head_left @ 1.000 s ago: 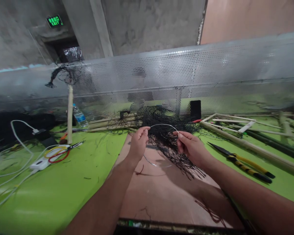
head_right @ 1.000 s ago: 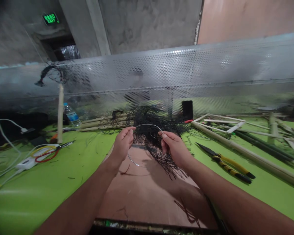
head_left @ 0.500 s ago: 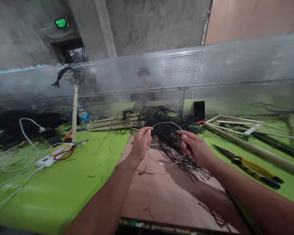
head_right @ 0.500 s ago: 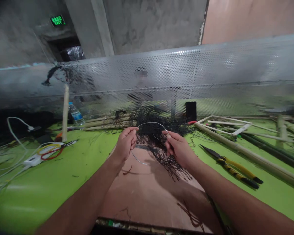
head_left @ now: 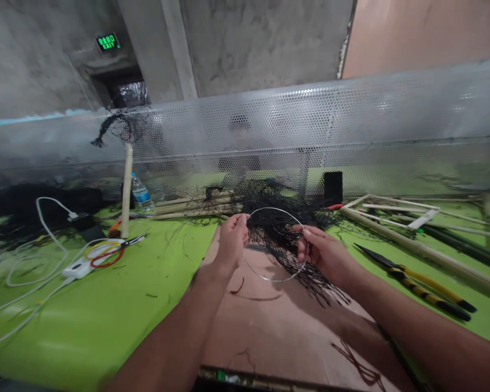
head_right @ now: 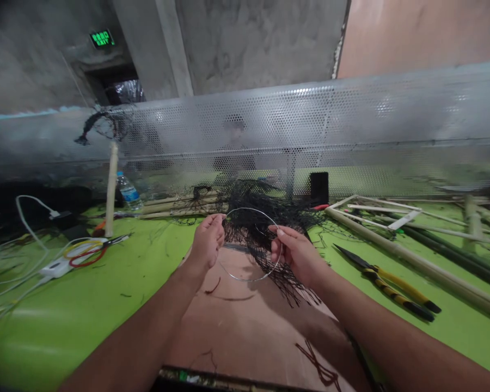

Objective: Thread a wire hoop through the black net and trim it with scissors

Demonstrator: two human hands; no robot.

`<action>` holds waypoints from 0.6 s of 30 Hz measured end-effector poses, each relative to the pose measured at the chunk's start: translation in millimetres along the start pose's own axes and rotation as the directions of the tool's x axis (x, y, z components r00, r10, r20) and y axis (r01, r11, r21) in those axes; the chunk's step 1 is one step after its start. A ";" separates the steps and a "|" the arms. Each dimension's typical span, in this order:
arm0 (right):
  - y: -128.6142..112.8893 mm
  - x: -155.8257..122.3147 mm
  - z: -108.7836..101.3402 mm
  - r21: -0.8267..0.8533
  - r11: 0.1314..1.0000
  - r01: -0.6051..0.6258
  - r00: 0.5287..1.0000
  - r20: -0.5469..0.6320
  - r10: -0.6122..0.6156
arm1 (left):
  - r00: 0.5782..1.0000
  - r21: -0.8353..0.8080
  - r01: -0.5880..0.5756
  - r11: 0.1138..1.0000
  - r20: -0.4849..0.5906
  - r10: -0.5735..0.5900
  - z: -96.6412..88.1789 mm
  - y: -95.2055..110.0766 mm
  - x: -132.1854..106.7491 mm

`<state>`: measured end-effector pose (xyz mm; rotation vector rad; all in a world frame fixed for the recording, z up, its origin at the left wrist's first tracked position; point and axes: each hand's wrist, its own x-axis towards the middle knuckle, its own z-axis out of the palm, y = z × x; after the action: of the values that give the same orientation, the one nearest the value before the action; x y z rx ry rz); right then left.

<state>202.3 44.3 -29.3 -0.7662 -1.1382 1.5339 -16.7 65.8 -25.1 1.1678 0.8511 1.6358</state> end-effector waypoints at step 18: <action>2.4 -5.4 6.6 -0.061 0.997 0.052 0.999 0.018 -0.051 | 0.984 0.112 -0.036 0.993 0.179 0.016 -2.0 1.8 -3.4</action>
<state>196.9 37.2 -29.7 -0.7611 -1.2129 1.4699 -18.7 61.9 -25.1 1.3880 0.8265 1.4934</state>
